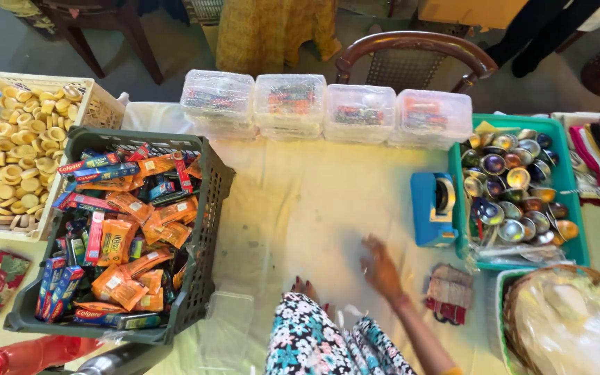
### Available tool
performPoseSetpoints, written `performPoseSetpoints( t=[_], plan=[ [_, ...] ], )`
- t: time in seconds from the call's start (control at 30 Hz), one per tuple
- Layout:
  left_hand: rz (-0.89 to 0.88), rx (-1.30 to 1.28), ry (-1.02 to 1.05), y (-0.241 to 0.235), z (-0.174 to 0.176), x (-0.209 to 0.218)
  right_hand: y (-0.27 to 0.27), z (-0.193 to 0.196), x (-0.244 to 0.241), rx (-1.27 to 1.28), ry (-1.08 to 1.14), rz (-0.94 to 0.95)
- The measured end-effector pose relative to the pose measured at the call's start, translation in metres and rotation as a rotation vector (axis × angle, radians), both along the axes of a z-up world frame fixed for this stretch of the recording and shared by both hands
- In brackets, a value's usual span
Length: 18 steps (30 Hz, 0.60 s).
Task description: The person wraps a plastic container with bubble wrap and secures it with tape. They then pick up a small pouch, a toothpaste tube, and a small bottle, placing them into a plastic bag along with a spoon.
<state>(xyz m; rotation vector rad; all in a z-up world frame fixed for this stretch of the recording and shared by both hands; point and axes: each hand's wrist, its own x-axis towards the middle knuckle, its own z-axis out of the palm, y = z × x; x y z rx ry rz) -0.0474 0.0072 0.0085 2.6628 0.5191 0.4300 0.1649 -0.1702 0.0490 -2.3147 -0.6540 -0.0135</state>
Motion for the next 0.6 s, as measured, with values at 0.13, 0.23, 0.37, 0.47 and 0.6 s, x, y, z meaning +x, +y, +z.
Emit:
performPoseSetpoints(
  t=[0.13, 0.23, 0.37, 0.47, 0.6],
  plan=[
    [0.012, 0.057, -0.080, 0.001, 0.004, 0.004, -0.020, -0.021, -0.094, 0.099, -0.043, -0.035],
    [-0.010, 0.069, -0.107, -0.003, 0.010, 0.004, -0.027, -0.023, -0.119, 0.026, -0.003, -0.108],
    [-0.046, 0.014, -0.016, 0.001, 0.022, 0.004, -0.027, -0.011, -0.121, -0.011, 0.013, -0.111],
    [-0.074, -0.034, 0.009, 0.007, 0.031, -0.002, -0.020, -0.014, -0.126, -0.035, 0.013, -0.143],
    [-0.195, -0.135, -0.081, 0.022, 0.026, -0.022, -0.015, -0.017, -0.148, -0.077, -0.057, -0.198]
  ],
)
